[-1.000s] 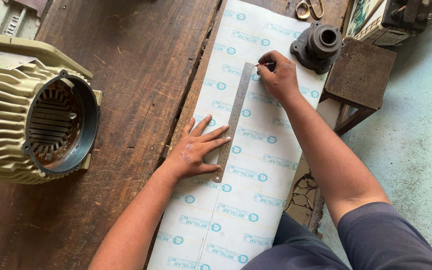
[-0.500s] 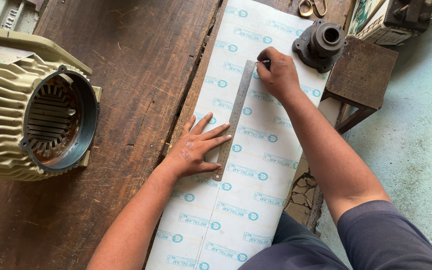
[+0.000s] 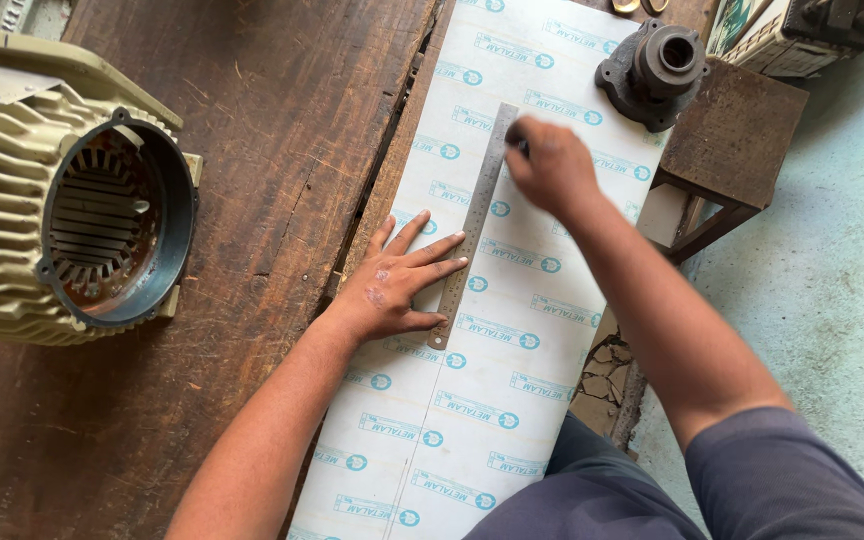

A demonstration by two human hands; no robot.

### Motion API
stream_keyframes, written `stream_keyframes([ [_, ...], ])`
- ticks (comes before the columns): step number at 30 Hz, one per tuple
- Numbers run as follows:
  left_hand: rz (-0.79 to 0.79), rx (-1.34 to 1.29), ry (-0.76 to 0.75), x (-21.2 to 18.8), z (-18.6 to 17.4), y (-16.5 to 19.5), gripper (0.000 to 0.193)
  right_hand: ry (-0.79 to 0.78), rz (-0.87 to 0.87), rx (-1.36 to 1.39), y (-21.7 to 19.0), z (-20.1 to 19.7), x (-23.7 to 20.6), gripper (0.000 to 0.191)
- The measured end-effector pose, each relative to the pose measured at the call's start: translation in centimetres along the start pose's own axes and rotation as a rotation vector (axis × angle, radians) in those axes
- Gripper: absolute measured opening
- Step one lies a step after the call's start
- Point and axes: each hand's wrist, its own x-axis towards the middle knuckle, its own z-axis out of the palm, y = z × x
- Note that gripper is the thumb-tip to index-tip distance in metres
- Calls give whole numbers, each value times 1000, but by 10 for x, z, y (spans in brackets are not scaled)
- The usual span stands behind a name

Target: The person moves an electric motor housing aside on the workbench, unrolls a white adhesive-backed sheet, and measures it with a steel ruler. They hold the ruler in place and draw straight marking lines along it with a pen at several positions along the sheet.

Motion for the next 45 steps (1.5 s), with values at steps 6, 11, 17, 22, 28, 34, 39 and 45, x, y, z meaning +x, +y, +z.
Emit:
stream_keyframes([
  [6,53,-18,43,-3,0,-3,94,-75,-110,132,-27,20,-88,16],
  [11,55,-27,52,-5,4,-5,94,-176,-211,269,-64,27,-156,17],
  [17,58,-10,53,-5,5,-6,93,-310,-213,384,-89,22,-184,14],
  [22,26,4,17,-5,5,-5,93,-363,-191,415,-87,23,-186,16],
  [28,58,-19,77,-5,10,-11,89,-379,3,858,-66,31,-190,21],
  [34,36,-128,296,-8,21,-18,64,55,68,740,-19,14,-157,12],
  [39,29,-114,437,-4,22,-11,57,117,58,664,-22,11,-150,10],
  [45,-50,-6,455,-2,17,3,55,189,-23,584,-31,0,-150,12],
])
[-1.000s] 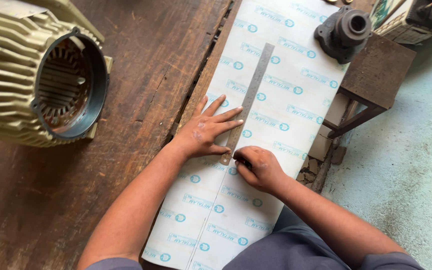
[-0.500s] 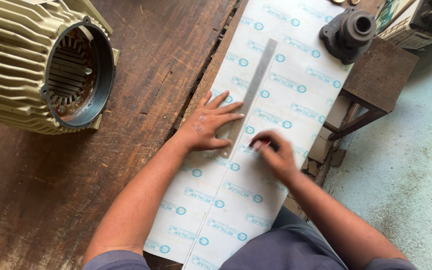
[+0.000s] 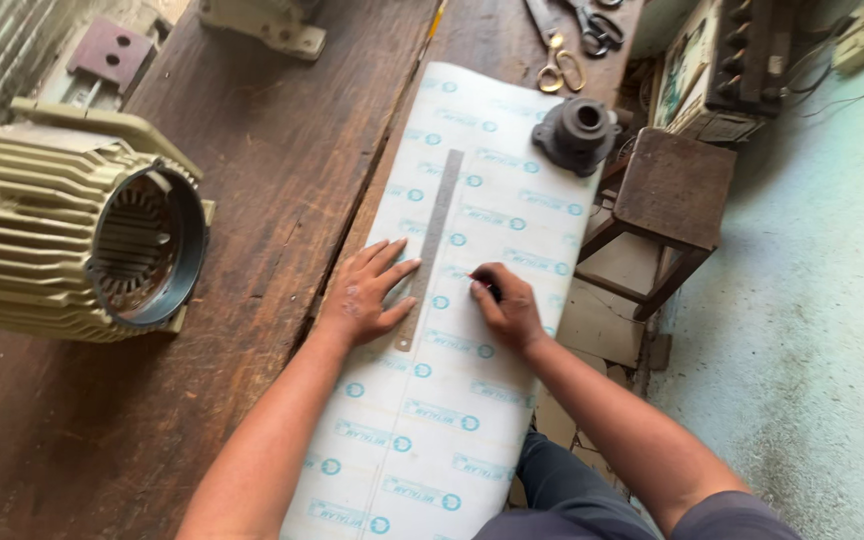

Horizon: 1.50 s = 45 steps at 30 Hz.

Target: The person moves an electric motor housing aside on the workbench, unrolls a white adhesive-backed sheet, and measures it with a steel ruler. They hold the ruler in place and draw straight marking lines along it with a pen at several positions along the sheet.

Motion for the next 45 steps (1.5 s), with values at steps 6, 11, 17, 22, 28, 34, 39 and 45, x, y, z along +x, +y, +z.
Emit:
stream_keyframes([
  [6,-27,103,-88,17,-11,11,59,-23,-10,-19,3,-4,2,15],
  [11,-89,194,-187,76,-23,18,59,-247,141,204,17,-24,22,18],
  [17,-107,265,-307,172,-25,14,56,-351,-105,92,59,-64,102,17],
  [22,-25,301,-421,241,-20,1,65,-348,140,352,79,-66,135,15],
  [28,-10,216,-521,274,-26,-11,117,-356,164,336,75,-71,140,16],
  [34,16,175,-559,282,-28,-21,129,-337,197,339,73,-70,139,12],
  [39,40,158,-593,283,-21,-29,131,-350,213,294,79,-68,136,12],
  [45,51,152,-584,280,-18,-33,132,-433,400,399,83,-69,145,15],
])
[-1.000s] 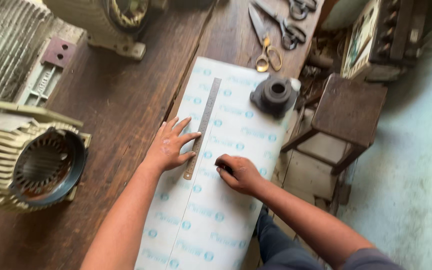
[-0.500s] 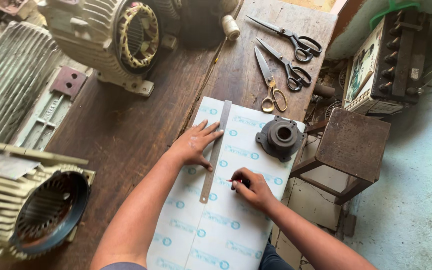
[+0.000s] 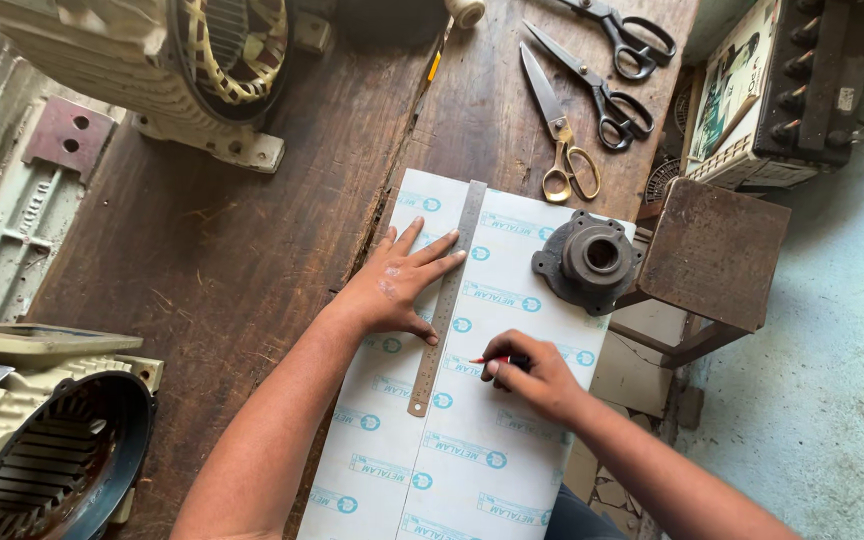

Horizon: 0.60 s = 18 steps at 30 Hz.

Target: The person moves an electric motor housing aside on the workbench, unrolls a white adhesive-backed sheet, and measures it with a steel ruler. They hold the ruler in place and draw straight marking lines along it with a pen at several positions along the sheet.

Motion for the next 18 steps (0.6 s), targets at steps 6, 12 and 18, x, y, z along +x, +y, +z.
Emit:
stream_keyframes([
  [6,2,-7,4,0,2,-2,134,318,-345,-437,-30,-45,49,10],
  [12,-64,17,-58,1,-1,1,137,441,-248,-558,-66,-85,131,18],
  [18,-22,2,-14,-2,-1,0,135,455,-161,-564,-61,-79,157,23],
])
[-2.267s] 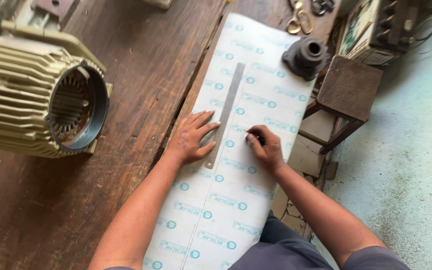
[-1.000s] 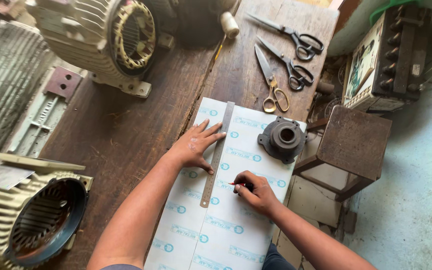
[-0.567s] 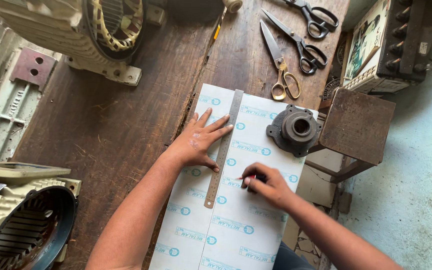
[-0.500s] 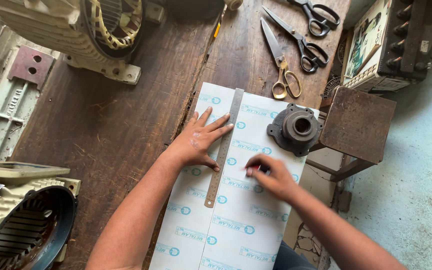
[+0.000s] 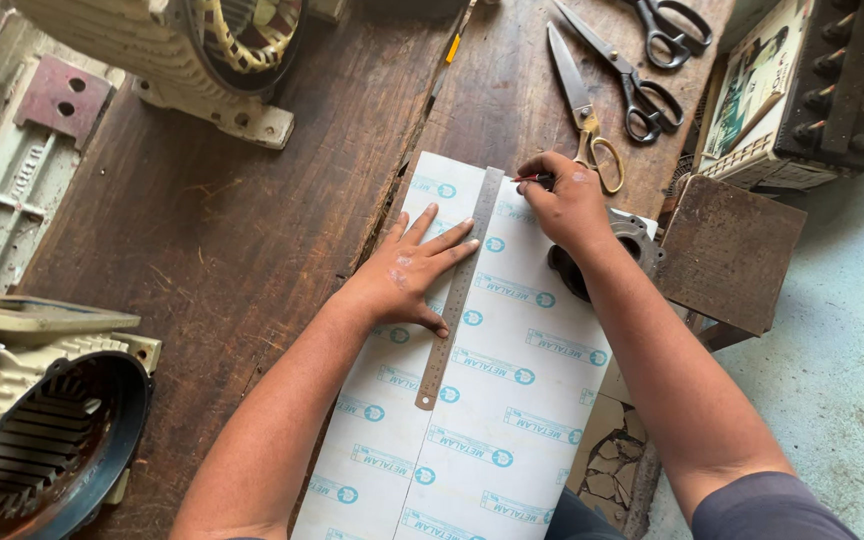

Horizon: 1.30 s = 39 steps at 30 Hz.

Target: The person moves an electric motor housing aside on the workbench, unrolls a white adhesive-backed sheet, and measures it with a steel ruler. They hold the ruler in place and draw straight marking lines along it with a pen at several positions along the sheet.

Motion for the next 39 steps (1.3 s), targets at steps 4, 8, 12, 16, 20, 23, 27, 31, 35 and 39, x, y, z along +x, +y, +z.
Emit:
stream_keyframes([
  [4,11,0,1,1,2,-2,135,9,-2,16,4,4,2,24],
  [8,4,3,-14,2,3,0,135,-14,-37,-44,3,4,2,22],
  [12,-4,-11,-19,1,1,0,135,-10,-69,-68,-1,5,3,22],
  [16,-7,-22,-6,0,2,-1,135,-25,-50,-52,-2,5,4,21],
  [20,-7,-19,-6,1,5,-1,136,-18,-72,-87,-1,6,4,20],
  [23,-27,-2,-30,3,6,-1,137,-31,-70,-112,-3,6,4,19],
  [27,-25,16,-34,3,6,-1,137,-48,-58,-146,-8,6,4,18],
  [31,-16,10,-21,3,8,-2,137,-68,-3,-216,-13,6,4,18],
  [35,-12,-3,-18,3,10,-3,138,-67,-62,-262,-14,7,3,17],
  [39,3,-18,2,2,11,-5,137,-76,-67,-325,-14,9,4,17],
])
